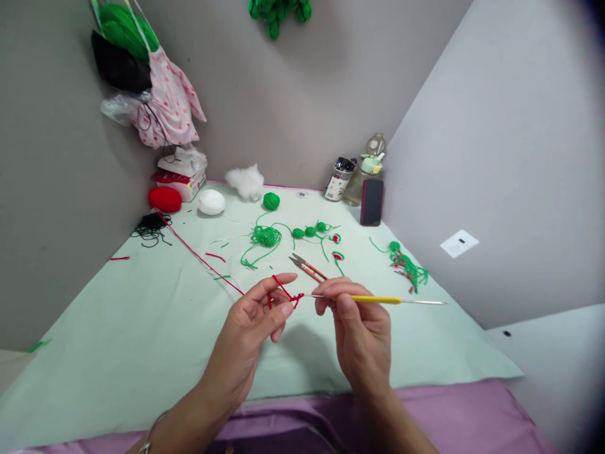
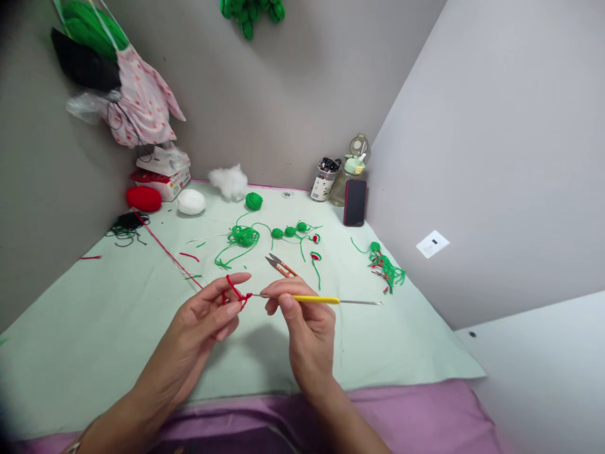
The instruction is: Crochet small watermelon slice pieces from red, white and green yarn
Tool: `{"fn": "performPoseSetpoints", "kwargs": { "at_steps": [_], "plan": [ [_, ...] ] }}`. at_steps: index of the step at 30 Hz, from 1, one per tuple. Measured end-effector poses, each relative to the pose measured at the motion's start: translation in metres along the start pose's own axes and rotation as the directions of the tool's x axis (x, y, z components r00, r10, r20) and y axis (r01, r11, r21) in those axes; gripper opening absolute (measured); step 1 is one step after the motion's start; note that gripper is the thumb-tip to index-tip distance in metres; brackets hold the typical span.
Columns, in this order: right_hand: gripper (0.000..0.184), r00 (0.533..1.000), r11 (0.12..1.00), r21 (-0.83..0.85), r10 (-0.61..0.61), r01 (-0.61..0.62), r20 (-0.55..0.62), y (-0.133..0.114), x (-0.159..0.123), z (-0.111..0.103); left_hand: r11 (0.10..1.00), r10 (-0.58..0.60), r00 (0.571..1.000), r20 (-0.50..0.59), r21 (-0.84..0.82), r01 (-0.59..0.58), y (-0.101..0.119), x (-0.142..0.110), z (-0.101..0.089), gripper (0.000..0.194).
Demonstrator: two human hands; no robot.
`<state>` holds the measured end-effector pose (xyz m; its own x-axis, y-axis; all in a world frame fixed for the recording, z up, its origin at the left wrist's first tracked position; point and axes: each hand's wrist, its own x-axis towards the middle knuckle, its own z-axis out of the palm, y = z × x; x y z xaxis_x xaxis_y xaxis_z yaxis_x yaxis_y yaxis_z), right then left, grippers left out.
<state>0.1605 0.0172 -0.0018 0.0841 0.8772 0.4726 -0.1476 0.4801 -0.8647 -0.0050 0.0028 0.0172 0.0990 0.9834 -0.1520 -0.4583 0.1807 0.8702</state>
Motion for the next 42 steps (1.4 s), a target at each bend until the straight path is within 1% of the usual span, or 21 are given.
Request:
{"fn": "performPoseSetpoints", "kwargs": {
  "at_steps": [6,11,16,19,22,24,26,27,28,30,31,32,33,34,35,36,38,39,40,41,42],
  "plan": [
    [0.018,0.999,0.999,0.031,0.009,-0.01,0.035,0.003,0.002,0.003,1.0,-0.014,1.0,0.025,0.006,0.014,-0.003,0.0,0.001,0.032],
    [0.019,0.996,0.997,0.05,0.055,-0.059,0.072,0.006,0.002,0.006,1.0,-0.03,0.994,0.105,-0.006,0.03,-0.005,-0.001,0.002,0.036],
    [0.025,0.995,0.991,0.089,0.096,-0.098,0.026,0.002,0.006,0.007,0.997,-0.05,0.997,0.064,-0.057,0.054,-0.001,0.001,0.004,0.05],
    [0.026,0.993,0.984,0.132,0.117,-0.12,0.028,-0.001,0.007,0.005,0.997,-0.045,0.996,0.074,-0.064,0.05,0.001,0.002,0.002,0.044],
    [0.028,0.994,0.991,0.093,0.096,-0.101,0.053,-0.003,0.008,0.004,0.998,-0.028,0.998,0.064,-0.059,0.032,0.003,0.002,-0.001,0.038],
    [0.027,0.997,0.999,0.004,0.032,-0.032,0.069,-0.006,0.006,0.004,0.998,-0.009,0.999,0.042,-0.055,0.012,0.003,0.002,-0.001,0.037],
    [0.025,0.991,0.986,-0.129,-0.094,0.106,0.096,-0.009,0.003,0.004,0.999,0.007,1.0,0.025,-0.048,-0.006,0.003,0.001,0.0,0.04],
    [0.023,0.978,0.957,-0.217,-0.166,0.19,0.126,-0.01,0.001,0.003,0.999,0.009,1.0,0.021,-0.046,-0.008,0.002,0.001,0.001,0.043],
    [0.022,0.957,0.908,-0.314,-0.234,0.278,0.171,-0.01,-0.002,0.002,0.999,0.006,1.0,0.02,-0.052,-0.005,0.001,0.001,0.002,0.046],
    [0.028,0.901,0.759,-0.488,-0.325,0.43,0.289,-0.008,-0.009,0.0,0.995,-0.024,0.999,0.039,-0.095,0.028,-0.001,0.0,0.003,0.051],
    [0.034,0.874,0.684,-0.546,-0.349,0.484,0.338,-0.006,-0.012,-0.001,0.989,-0.054,0.997,0.062,-0.133,0.062,-0.001,0.0,0.003,0.053],
    [0.04,0.853,0.629,-0.577,-0.37,0.521,0.368,-0.004,-0.014,-0.002,0.979,-0.09,0.992,0.092,-0.174,0.105,-0.001,0.001,0.003,0.054],
    [0.043,0.843,0.611,-0.581,-0.395,0.538,0.365,-0.002,-0.016,-0.002,0.966,-0.126,0.984,0.127,-0.212,0.151,-0.001,0.001,0.002,0.054],
    [0.041,0.849,0.636,-0.562,-0.413,0.529,0.331,-0.001,-0.016,-0.002,0.951,-0.157,0.975,0.159,-0.242,0.193,0.0,0.002,0.002,0.053],
    [0.035,0.87,0.696,-0.523,-0.411,0.492,0.273,0.0,-0.015,-0.002,0.938,-0.177,0.967,0.183,-0.265,0.222,0.001,0.002,0.001,0.05],
    [0.028,0.901,0.776,-0.46,-0.39,0.432,0.187,0.0,-0.014,-0.002,0.93,-0.182,0.964,0.193,-0.283,0.233,0.002,0.003,0.0,0.046],
    [0.022,0.962,0.921,-0.28,-0.266,0.271,0.054,-0.001,-0.008,0.0,0.931,-0.156,0.972,0.179,-0.301,0.205,0.003,0.004,0.0,0.038],
    [0.022,0.981,0.965,-0.178,-0.195,0.195,0.017,-0.002,-0.005,0.001,0.939,-0.132,0.978,0.16,-0.297,0.175,0.003,0.004,0.0,0.035],
    [0.023,0.991,0.987,-0.092,-0.133,0.134,0.017,-0.004,-0.002,0.002,0.949,-0.104,0.985,0.137,-0.281,0.139,0.002,0.004,0.001,0.034],
    [0.023,0.995,0.994,-0.038,-0.098,0.099,0.025,-0.004,0.0,0.004,0.962,-0.077,0.99,0.116,-0.253,0.105,0.0,0.003,0.002,0.034],
    [0.023,0.995,0.996,-0.024,-0.085,0.086,0.044,-0.005,0.002,0.005,0.974,-0.053,0.993,0.101,-0.215,0.074,-0.002,0.002,0.004,0.034]
  ]
}}
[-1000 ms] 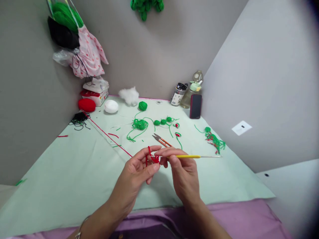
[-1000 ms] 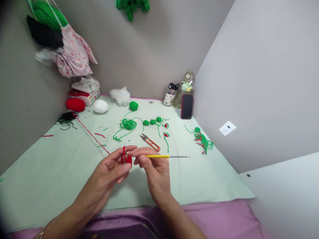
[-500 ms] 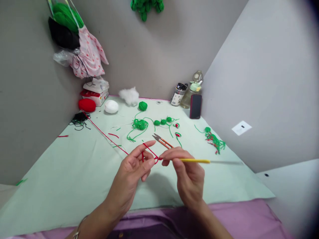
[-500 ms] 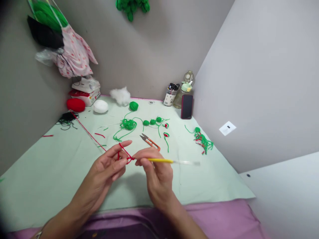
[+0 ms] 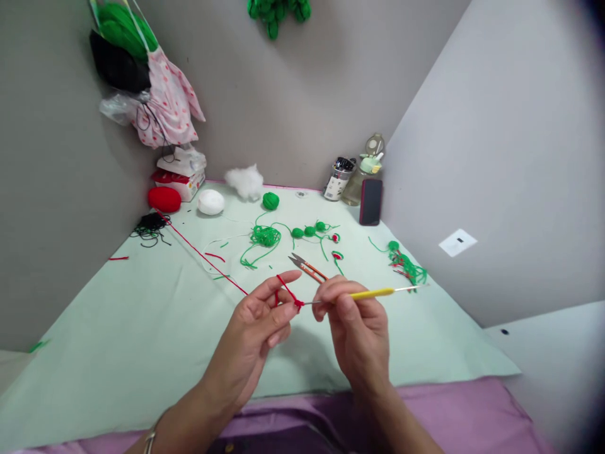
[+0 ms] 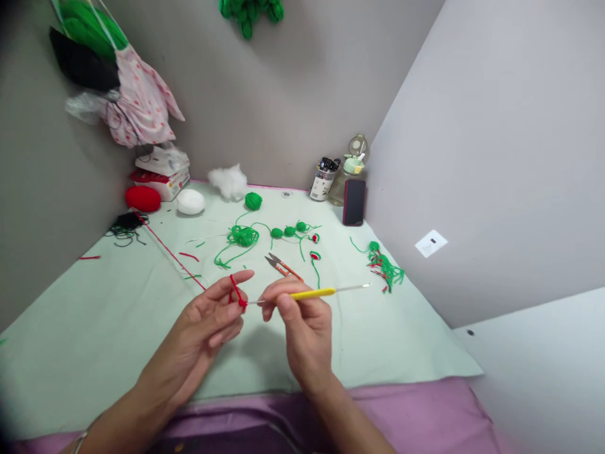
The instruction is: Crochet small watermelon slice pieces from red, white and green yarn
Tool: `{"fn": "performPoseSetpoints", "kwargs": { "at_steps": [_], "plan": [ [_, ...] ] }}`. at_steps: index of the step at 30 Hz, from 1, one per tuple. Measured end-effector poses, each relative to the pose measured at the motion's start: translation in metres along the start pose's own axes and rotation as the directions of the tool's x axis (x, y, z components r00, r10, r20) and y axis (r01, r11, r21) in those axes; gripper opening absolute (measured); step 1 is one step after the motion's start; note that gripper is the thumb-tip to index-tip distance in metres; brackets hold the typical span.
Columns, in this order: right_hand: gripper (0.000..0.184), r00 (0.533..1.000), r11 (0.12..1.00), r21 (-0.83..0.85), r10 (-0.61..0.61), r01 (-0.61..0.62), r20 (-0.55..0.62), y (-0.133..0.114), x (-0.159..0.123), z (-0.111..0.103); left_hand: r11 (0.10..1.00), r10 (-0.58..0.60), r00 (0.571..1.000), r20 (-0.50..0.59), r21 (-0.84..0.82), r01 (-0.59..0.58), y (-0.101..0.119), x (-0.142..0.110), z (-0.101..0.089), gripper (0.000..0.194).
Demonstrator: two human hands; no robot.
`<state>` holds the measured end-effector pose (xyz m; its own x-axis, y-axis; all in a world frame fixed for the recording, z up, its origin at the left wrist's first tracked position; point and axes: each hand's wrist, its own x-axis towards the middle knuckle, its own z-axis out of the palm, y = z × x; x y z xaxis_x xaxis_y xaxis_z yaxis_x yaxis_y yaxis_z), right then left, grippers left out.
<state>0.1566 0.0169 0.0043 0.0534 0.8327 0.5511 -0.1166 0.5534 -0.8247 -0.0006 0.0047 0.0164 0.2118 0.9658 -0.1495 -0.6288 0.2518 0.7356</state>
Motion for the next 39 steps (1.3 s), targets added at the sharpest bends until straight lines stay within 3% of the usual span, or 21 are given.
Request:
{"fn": "performPoseSetpoints", "kwargs": {
  "at_steps": [5,10,16,27,35,39],
  "plan": [
    [0.018,0.999,0.992,-0.12,-0.049,0.046,-0.022,0.003,0.0,0.002,0.986,0.049,0.999,0.004,0.159,-0.049,-0.009,-0.001,0.001,0.031],
    [0.017,0.999,0.999,-0.003,0.042,-0.042,-0.012,0.007,-0.003,-0.001,0.979,0.024,0.999,-0.023,0.202,-0.019,-0.005,0.001,-0.003,0.033],
    [0.016,0.997,0.996,0.044,0.076,-0.075,-0.023,0.009,-0.005,-0.003,0.977,0.0,1.0,0.026,0.212,-0.006,-0.004,0.0,-0.009,0.04],
    [0.017,0.999,0.996,0.088,0.027,-0.023,-0.046,0.008,-0.009,0.002,0.965,-0.042,0.996,0.08,0.262,0.02,0.006,0.001,-0.007,0.055],
    [0.017,0.996,0.997,0.077,0.0,0.007,-0.088,0.006,-0.005,0.002,0.942,-0.051,0.986,0.161,0.335,-0.006,0.002,-0.003,-0.016,0.066],
    [0.017,0.998,0.998,0.061,-0.015,0.018,-0.062,0.006,-0.005,0.0,0.931,0.016,0.985,0.171,0.357,-0.077,0.002,0.0,-0.02,0.056]
  ]
}}
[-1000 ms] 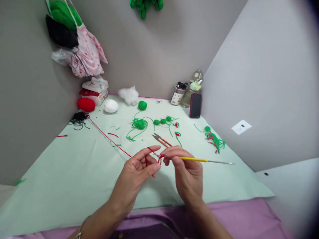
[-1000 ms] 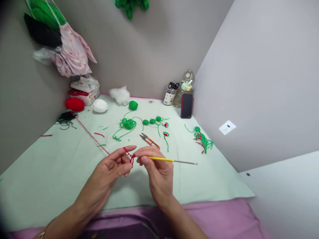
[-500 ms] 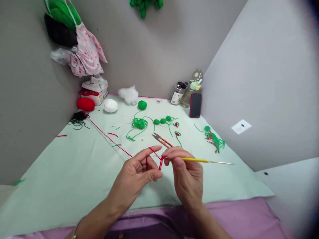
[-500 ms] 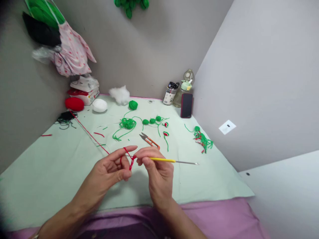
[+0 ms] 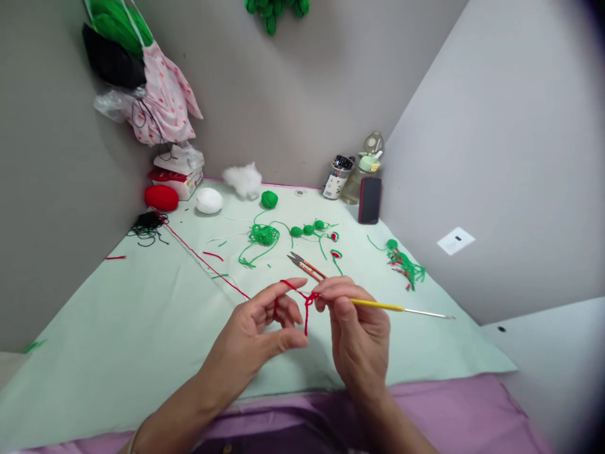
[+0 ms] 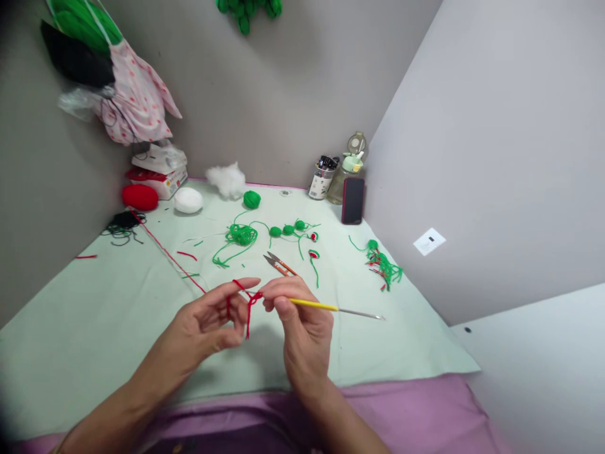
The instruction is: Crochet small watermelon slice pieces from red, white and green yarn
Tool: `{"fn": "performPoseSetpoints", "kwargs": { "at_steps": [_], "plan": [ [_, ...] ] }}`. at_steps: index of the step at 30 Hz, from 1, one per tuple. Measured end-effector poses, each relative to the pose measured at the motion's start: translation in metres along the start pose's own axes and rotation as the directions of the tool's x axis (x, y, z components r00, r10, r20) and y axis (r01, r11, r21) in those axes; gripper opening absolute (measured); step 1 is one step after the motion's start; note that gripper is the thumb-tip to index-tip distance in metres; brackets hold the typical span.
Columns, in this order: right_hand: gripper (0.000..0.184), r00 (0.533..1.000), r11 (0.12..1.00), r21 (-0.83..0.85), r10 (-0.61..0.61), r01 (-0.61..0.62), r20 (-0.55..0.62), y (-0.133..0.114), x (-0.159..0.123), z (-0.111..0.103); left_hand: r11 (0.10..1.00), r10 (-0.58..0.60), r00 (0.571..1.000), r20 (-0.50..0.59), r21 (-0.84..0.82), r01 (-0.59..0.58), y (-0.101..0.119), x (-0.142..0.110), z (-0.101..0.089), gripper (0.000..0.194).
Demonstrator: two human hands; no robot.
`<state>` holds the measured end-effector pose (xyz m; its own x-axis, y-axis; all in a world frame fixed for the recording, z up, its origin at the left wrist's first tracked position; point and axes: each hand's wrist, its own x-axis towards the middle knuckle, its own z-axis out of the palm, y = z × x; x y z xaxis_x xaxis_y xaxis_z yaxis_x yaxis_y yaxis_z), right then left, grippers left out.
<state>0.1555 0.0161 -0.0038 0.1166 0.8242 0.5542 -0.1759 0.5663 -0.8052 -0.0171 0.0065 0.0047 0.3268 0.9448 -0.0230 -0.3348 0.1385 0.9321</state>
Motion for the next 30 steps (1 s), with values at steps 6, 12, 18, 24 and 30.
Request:
{"fn": "performPoseSetpoints", "kwargs": {
  "at_steps": [6,12,18,24,30],
  "plan": [
    [0.018,0.995,0.988,-0.134,-0.069,0.078,0.068,-0.002,-0.004,0.0,0.998,0.047,0.991,-0.124,-0.023,-0.05,0.005,0.005,0.007,0.036],
    [0.016,0.991,0.971,-0.204,-0.11,0.124,0.083,-0.006,-0.001,0.001,0.988,-0.012,0.988,-0.156,-0.152,-0.012,0.007,0.007,0.017,0.044],
    [0.039,0.918,0.772,-0.498,-0.299,0.394,0.261,0.001,-0.014,0.0,0.96,-0.047,0.974,-0.224,-0.279,-0.018,0.002,0.003,0.024,0.052],
    [0.024,0.97,0.908,-0.342,-0.227,0.242,0.083,-0.002,-0.01,0.0,0.871,-0.18,0.981,-0.065,-0.474,0.128,0.008,0.004,0.021,0.045],
    [0.018,0.998,0.997,-0.06,0.051,-0.053,-0.033,-0.005,0.0,-0.001,0.888,-0.147,0.985,-0.086,-0.45,0.093,0.008,0.004,0.011,0.04]
  ]
}}
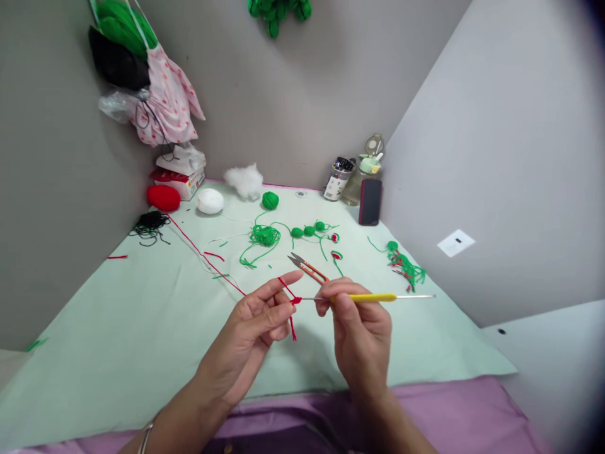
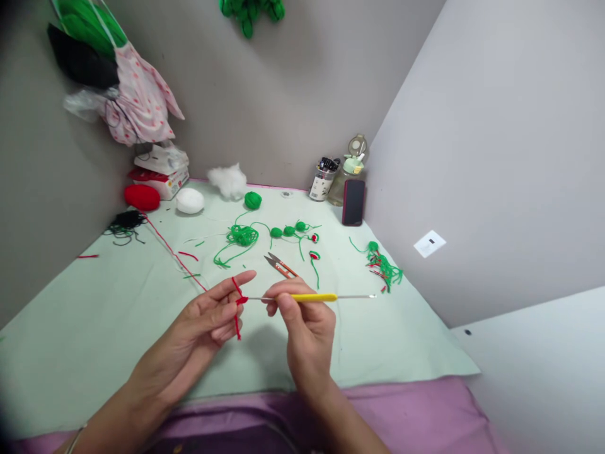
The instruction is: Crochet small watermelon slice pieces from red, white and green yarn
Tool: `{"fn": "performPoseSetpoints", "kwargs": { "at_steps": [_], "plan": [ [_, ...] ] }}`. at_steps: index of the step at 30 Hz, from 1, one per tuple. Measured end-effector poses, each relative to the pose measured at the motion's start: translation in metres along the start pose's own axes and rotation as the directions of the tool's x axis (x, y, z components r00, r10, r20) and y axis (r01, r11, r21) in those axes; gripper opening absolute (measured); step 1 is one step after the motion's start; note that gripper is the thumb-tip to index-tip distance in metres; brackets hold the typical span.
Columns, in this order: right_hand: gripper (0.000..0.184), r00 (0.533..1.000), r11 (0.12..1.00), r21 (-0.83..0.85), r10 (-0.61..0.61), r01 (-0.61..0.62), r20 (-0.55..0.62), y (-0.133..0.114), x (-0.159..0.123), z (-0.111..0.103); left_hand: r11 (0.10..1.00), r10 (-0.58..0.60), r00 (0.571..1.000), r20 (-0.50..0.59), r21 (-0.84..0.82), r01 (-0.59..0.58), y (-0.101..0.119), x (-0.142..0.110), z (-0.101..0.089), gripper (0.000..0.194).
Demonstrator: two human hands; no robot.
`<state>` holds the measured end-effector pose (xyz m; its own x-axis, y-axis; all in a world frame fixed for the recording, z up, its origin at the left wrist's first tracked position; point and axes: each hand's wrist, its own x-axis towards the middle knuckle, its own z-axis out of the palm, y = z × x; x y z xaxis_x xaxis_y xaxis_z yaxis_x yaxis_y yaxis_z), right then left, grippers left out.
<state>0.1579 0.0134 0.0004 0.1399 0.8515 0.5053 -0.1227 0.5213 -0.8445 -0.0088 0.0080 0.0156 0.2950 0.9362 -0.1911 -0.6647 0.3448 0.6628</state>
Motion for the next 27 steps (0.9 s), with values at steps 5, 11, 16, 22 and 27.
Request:
{"fn": "performPoseSetpoints", "kwargs": {
  "at_steps": [5,11,16,22,27],
  "plan": [
    [0.02,0.994,0.984,0.143,0.105,-0.103,-0.012,-0.003,0.004,0.004,0.997,0.025,1.0,-0.017,0.068,-0.024,-0.003,-0.001,-0.001,0.035],
    [0.022,0.952,0.895,-0.332,-0.25,0.297,0.179,0.002,-0.008,0.005,0.98,0.137,0.987,-0.085,0.156,-0.123,-0.015,-0.002,0.01,0.057],
    [0.026,0.923,0.842,-0.377,-0.359,0.386,0.141,0.005,-0.009,0.001,1.0,-0.018,0.999,-0.035,0.016,0.018,-0.01,-0.003,0.007,0.054],
    [0.022,0.997,0.996,0.067,0.063,-0.06,-0.038,-0.001,0.006,0.002,0.999,0.029,0.998,-0.058,0.018,-0.028,-0.003,-0.001,0.005,0.047],
    [0.021,0.997,0.998,-0.046,0.039,-0.036,0.062,0.005,0.001,0.006,0.988,0.108,0.99,-0.093,0.119,-0.096,-0.013,-0.005,0.013,0.05]
  ]
}}
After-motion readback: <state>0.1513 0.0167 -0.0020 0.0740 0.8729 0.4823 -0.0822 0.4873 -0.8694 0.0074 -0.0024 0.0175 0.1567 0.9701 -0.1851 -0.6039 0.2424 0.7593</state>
